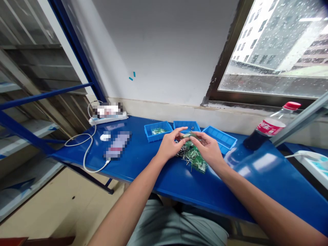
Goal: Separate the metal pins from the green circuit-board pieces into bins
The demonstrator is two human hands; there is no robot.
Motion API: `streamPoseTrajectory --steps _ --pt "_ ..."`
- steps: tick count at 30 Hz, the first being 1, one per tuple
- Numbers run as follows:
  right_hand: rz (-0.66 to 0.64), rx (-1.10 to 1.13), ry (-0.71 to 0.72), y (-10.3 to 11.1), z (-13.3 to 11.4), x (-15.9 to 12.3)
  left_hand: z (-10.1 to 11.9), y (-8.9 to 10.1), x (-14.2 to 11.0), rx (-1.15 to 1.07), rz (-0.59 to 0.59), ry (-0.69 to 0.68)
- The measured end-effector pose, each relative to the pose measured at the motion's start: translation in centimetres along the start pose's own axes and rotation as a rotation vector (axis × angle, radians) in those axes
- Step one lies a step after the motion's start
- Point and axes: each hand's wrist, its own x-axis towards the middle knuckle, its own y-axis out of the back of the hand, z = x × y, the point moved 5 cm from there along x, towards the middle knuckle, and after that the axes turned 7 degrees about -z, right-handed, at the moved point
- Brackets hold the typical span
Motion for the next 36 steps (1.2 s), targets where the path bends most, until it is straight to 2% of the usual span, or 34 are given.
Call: streamPoseTrajectory --steps 2,5,9,13,15,22,25,29,31,36 --pt "-0.04 0.092 -0.044 -0.3 0.0 -0.1 -0.1 -0.2 0.0 0.012 -0.024 0.012" --pt "-0.021 0.161 -0.088 -0.3 0.0 0.0 -0.2 0.0 0.0 0.091 0.011 0.0" --pt "0.058 0.243 -0.119 0.1 0.2 0.1 0.7 0.3 -0.2 0.277 0.05 -0.197" --pt "0.036 0.355 -0.159 0.0 0.7 0.1 1.3 -0.5 -0.4 0.348 -0.063 -0.317" --pt "0.035 0.397 -0.167 0.0 0.7 0.1 1.2 -0.6 -0.3 0.355 -0.078 -0.308" --pt "0.005 0.399 -0.109 -0.1 0.0 0.2 0.6 0.4 0.0 0.309 0.043 -0.214" --pt "0.061 0.235 -0.087 0.2 -0.1 0.0 0.4 0.6 0.1 0.282 0.066 -0.139" --pt "0.067 0.041 -0.022 0.3 -0.7 -0.3 0.7 0.2 0.0 0.205 0.002 -0.094" --pt "0.034 0.085 -0.005 0.1 -0.7 -0.3 0.8 0.1 0.0 0.17 -0.032 -0.072" --pt "-0.007 0.288 -0.077 -0.3 -0.1 -0.1 0.9 0.1 -0.1 0.139 -0.07 -0.021"
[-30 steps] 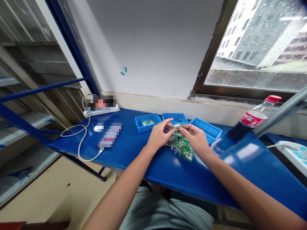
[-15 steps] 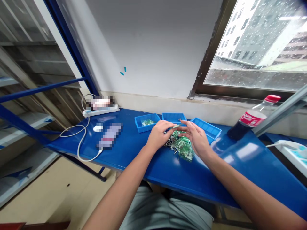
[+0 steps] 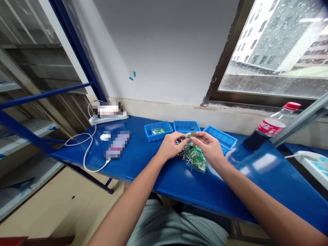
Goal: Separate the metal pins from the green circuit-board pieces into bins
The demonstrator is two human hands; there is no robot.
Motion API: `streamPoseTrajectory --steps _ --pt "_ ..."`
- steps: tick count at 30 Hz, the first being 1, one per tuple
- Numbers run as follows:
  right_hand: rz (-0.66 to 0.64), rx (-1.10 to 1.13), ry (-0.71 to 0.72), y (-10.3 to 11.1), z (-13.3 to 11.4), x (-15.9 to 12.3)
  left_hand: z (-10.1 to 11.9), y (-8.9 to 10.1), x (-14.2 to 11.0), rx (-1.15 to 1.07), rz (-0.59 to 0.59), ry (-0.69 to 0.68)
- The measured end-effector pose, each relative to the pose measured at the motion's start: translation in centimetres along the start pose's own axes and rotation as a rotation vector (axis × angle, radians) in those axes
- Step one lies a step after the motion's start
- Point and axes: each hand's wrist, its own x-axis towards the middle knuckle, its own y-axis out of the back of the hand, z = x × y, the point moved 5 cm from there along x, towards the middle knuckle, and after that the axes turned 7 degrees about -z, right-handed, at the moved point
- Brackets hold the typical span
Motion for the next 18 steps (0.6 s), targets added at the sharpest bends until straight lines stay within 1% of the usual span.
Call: streamPoseTrajectory --steps 5,8,12,14,16,18 --pt "-0.041 0.011 -0.002 -0.1 -0.2 0.1 -0.1 0.0 0.1 0.035 0.001 0.015" --pt "-0.022 -0.019 0.0 0.0 -0.4 0.0 -0.2 -0.2 0.1 0.063 0.014 -0.001" --pt "0.046 -0.015 -0.012 0.2 -0.3 0.1 0.0 -0.1 0.0 0.065 0.073 -0.065" --pt "0.083 0.014 -0.023 0.4 -0.1 0.1 0.3 0.0 -0.2 0.09 0.083 -0.108" --pt "0.1 0.04 -0.033 0.7 0.1 0.2 0.7 0.0 -0.3 0.134 0.065 -0.172" --pt "0.093 0.057 -0.038 0.9 0.2 0.3 0.8 -0.3 -0.3 0.172 0.019 -0.23"
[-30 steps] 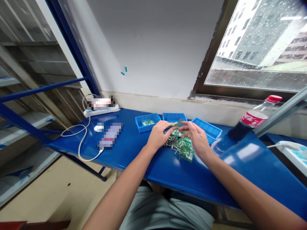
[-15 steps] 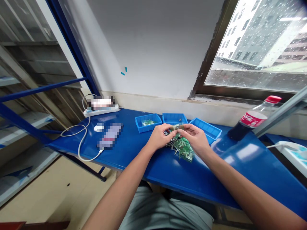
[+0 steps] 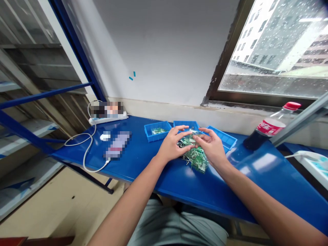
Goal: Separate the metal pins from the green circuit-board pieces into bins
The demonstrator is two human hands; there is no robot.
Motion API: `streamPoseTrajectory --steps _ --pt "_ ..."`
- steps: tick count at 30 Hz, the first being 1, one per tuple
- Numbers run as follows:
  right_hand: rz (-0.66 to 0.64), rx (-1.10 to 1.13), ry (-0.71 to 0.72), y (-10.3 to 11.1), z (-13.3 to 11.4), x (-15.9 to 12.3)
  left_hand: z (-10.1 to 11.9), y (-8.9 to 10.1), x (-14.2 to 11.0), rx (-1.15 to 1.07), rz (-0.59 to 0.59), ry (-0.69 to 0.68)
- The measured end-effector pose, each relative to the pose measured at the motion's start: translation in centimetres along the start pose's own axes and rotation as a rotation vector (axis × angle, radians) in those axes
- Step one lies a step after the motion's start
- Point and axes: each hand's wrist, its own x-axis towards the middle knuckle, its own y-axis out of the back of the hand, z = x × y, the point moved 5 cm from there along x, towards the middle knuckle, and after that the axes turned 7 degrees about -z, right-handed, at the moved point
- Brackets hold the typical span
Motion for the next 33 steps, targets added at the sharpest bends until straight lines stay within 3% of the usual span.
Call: streamPoseTrajectory --steps 3,9,16,19,23,27,33 --pt "-0.02 -0.025 -0.005 0.1 0.3 0.1 -0.4 -0.4 0.0 0.028 -0.017 -0.015" --pt "-0.084 -0.121 0.013 -0.3 0.2 0.0 -0.9 0.3 0.1 0.007 0.108 0.025" --pt "-0.017 -0.445 0.206 -0.2 -1.9 -0.6 -0.5 0.4 0.3 -0.134 0.053 0.131" --pt "-0.076 -0.364 0.194 -0.6 -1.7 -0.6 -0.8 0.2 0.1 -0.176 0.044 0.188" --pt "-0.087 -0.218 0.065 -0.8 -0.8 -0.5 -1.2 -0.1 0.0 -0.211 0.036 0.218" --pt "-0.028 -0.118 0.013 -0.2 -0.3 -0.2 -0.5 0.3 0.1 -0.12 0.061 0.1" --pt "-0.052 -0.028 -0.006 0.1 0.2 0.0 -0.1 -0.2 0.0 -0.014 -0.03 -0.001"
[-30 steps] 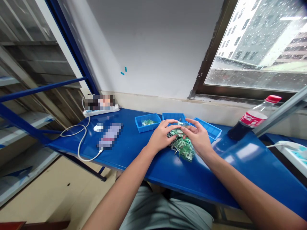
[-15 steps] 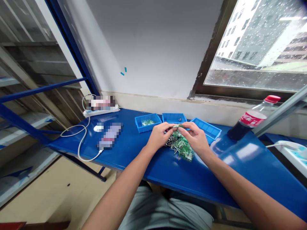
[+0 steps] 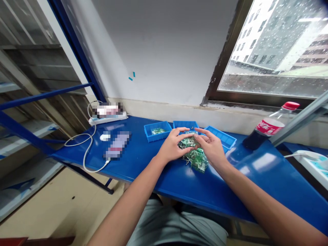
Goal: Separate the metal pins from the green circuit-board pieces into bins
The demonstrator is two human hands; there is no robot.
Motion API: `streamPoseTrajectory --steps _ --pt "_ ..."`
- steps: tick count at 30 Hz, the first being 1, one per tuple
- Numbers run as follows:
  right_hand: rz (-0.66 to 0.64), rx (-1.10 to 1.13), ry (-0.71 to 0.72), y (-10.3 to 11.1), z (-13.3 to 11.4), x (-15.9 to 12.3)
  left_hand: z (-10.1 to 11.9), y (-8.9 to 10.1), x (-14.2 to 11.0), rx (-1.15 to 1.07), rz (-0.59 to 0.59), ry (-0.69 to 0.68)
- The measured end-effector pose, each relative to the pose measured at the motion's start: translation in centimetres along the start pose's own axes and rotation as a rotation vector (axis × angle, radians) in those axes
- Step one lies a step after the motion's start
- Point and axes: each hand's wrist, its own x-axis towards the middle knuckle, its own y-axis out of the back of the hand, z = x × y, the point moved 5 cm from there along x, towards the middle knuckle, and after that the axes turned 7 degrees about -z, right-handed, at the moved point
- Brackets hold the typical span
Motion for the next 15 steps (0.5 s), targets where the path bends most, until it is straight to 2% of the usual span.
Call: streamPoseTrajectory --steps 8,12,15 --pt "-0.059 -0.064 0.05 -0.6 -0.5 -0.1 -0.9 0.4 0.0 0.021 0.116 0.035" --pt "-0.021 -0.252 0.117 -0.4 -1.3 -0.3 -0.7 0.6 0.1 -0.012 0.126 0.071" --pt "0.013 -0.285 0.174 -0.4 -1.8 -0.5 -0.6 0.5 0.1 -0.102 0.109 0.113"
